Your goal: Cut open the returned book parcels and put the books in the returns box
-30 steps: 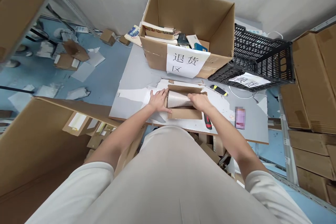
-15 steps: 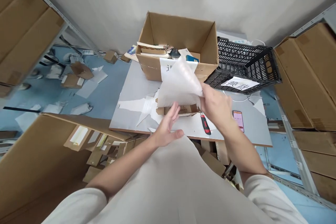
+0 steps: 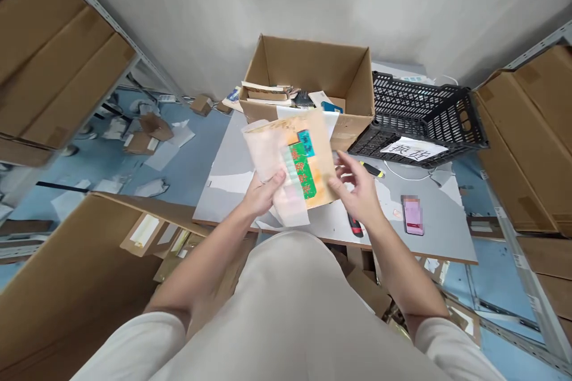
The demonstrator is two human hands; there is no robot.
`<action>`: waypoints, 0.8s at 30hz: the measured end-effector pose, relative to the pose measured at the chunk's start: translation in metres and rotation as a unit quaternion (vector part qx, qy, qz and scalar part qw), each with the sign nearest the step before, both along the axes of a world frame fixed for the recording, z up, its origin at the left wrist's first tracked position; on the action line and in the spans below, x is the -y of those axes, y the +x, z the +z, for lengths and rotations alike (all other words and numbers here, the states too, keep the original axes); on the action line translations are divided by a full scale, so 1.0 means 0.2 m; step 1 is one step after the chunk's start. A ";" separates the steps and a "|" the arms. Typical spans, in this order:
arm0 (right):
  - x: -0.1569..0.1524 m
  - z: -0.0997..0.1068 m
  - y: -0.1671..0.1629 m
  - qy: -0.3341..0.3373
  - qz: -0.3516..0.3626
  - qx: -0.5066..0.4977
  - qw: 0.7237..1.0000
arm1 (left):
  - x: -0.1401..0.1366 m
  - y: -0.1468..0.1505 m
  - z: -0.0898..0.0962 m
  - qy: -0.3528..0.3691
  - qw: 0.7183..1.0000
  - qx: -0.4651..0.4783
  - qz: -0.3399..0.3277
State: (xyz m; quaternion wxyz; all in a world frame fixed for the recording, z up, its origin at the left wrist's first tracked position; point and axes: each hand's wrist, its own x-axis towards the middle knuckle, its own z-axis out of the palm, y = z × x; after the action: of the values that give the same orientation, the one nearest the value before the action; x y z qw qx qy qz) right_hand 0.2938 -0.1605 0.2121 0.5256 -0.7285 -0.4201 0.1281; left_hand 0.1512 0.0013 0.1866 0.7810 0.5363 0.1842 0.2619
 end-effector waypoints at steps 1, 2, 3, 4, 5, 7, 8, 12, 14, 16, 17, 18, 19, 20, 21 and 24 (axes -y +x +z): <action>-0.03 0.00 0.01 0.007 0.026 -0.050 0.998 | -0.02 0.00 0.02 0.034 0.999 0.005 -0.012; -0.05 -0.01 0.00 0.020 0.054 -0.096 0.994 | -0.04 0.01 0.05 0.067 0.998 0.010 -0.014; -0.08 -0.02 -0.01 0.038 0.070 -0.134 0.988 | -0.06 0.02 0.07 0.096 0.995 0.013 -0.006; -0.10 -0.03 -0.02 0.057 0.074 -0.166 0.982 | -0.08 0.02 0.08 0.120 0.993 0.013 0.012; -0.11 -0.04 -0.04 0.076 0.070 -0.191 0.976 | -0.10 0.02 0.09 0.138 0.990 0.009 0.039; -0.12 -0.07 -0.05 0.104 0.058 -0.230 0.966 | -0.17 -0.02 0.09 0.164 0.979 -0.012 0.123; -0.11 -0.09 -0.05 0.118 0.048 -0.245 0.961 | -0.23 -0.06 0.08 0.179 0.967 -0.032 0.176; -0.04 -0.18 0.01 0.170 -0.014 -0.296 0.940 | -0.52 -0.31 -0.04 0.299 0.849 -0.191 0.392; 0.01 -0.23 0.03 0.181 -0.057 -0.316 0.930 | -0.64 -0.44 -0.15 0.366 0.769 -0.273 0.447; 0.07 -0.27 0.04 0.180 -0.097 -0.327 0.923 | -0.70 -0.53 -0.30 0.382 0.753 -0.338 0.415; 0.09 -0.29 0.04 0.178 -0.114 -0.330 0.920 | -0.70 -0.55 -0.38 0.365 0.766 -0.365 0.383; 0.11 -0.31 0.04 0.173 -0.126 -0.334 0.918 | -0.69 -0.55 -0.47 0.342 0.779 -0.386 0.357; 0.13 -0.33 0.04 0.166 -0.135 -0.336 0.917 | -0.66 -0.54 -0.56 0.312 0.789 -0.407 0.338; 0.14 -0.35 0.03 0.156 -0.142 -0.336 0.918 | -0.63 -0.52 -0.65 0.268 0.798 -0.431 0.325; 0.15 -0.37 0.02 0.143 -0.145 -0.336 0.920 | -0.59 -0.49 -0.73 0.222 0.803 -0.455 0.314; 0.17 -0.40 0.01 0.091 -0.135 -0.337 0.927 | -0.47 -0.41 -0.91 0.150 0.805 -0.498 0.285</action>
State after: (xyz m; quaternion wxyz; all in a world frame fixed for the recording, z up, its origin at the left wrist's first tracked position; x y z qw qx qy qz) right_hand 0.2958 -0.1947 0.1317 0.7127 -0.6415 -0.1257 0.2546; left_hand 0.0687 0.0952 0.0049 0.3819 0.6266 0.6511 0.1942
